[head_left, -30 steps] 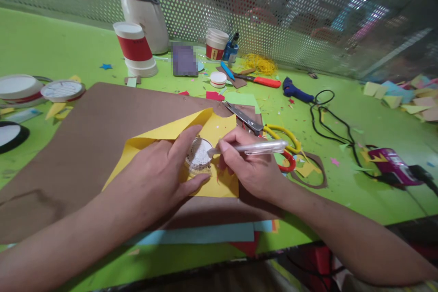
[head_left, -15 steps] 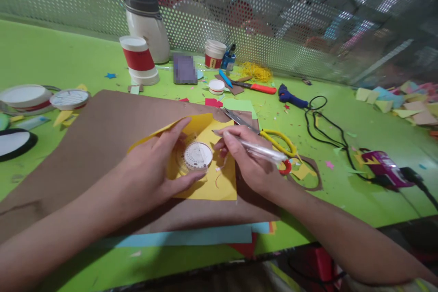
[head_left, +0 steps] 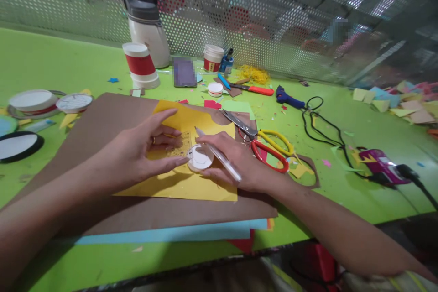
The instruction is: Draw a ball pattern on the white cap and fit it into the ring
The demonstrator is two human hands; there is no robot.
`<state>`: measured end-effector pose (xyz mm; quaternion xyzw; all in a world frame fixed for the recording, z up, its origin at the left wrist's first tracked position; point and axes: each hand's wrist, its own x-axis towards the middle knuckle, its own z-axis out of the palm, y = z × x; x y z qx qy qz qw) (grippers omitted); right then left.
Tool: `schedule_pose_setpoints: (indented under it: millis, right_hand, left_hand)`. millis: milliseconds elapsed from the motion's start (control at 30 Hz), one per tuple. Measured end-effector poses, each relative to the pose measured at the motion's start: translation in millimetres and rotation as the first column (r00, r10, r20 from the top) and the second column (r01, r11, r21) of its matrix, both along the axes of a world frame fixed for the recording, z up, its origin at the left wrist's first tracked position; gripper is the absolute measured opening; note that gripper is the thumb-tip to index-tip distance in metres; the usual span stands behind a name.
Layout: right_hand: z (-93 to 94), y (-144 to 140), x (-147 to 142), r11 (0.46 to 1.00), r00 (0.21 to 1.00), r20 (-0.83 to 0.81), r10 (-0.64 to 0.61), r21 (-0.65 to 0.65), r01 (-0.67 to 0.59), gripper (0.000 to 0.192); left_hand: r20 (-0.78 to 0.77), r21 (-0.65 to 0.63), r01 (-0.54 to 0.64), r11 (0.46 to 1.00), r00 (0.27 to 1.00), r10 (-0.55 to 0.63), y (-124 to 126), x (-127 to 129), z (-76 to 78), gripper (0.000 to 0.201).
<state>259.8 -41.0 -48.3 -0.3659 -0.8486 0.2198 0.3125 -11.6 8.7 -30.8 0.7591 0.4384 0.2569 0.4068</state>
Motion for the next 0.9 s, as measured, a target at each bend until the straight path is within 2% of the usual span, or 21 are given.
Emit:
schedule_pose_setpoints:
  millis: [133,233,367,500,600,733,833,900]
  right_hand:
    - [-6.1,1.9,-6.1,0.998,0.999,-0.014,-0.043,0.043,0.044,0.051]
    - [-7.2,1.1,-10.1,0.991,0.994,0.013,-0.108,0.085,0.106,0.051]
    - [-3.4,-1.7,-15.7,0.97,0.963,0.12,-0.241,0.041,0.238,0.06]
    - [4.7,-8.2,-18.6,0.955,0.943,0.172,-0.286,-0.036,0.296,0.063]
    - [14.3,-14.6,-13.3,0.956,0.945,0.206,-0.255,-0.093,0.278,0.06]
    - [25.5,-15.2,0.5,0.988,0.977,0.18,-0.115,-0.085,0.131,0.052]
    - [23.2,-8.3,5.2,0.998,0.991,0.129,-0.024,-0.051,0.03,0.044]
    - [16.3,-3.5,3.4,0.999,0.995,0.101,-0.023,-0.022,0.026,0.036]
  left_hand:
    - [-0.012,-0.046,0.017,0.999,1.0,-0.018,0.7,1.3,6.5,0.116]
    - [-0.035,-0.034,0.027,0.999,0.999,-0.028,0.7,-0.8,7.6,0.114]
    - [-0.087,0.027,0.075,0.997,0.994,-0.073,-1.3,-5.5,9.2,0.11]
    - [-0.181,0.076,0.144,0.987,0.975,-0.128,-3.9,-8.3,11.6,0.106]
    - [-0.235,0.135,0.168,0.977,0.963,-0.133,-6.0,-7.9,12.6,0.105]
    - [-0.306,0.113,0.164,0.98,0.944,-0.122,-13.0,-4.3,20.2,0.097]
    - [-0.319,0.109,0.143,0.984,0.942,-0.101,-19.4,-3.3,25.7,0.09]
    - [-0.314,0.125,0.128,0.984,0.946,-0.083,-21.8,-4.1,25.4,0.089]
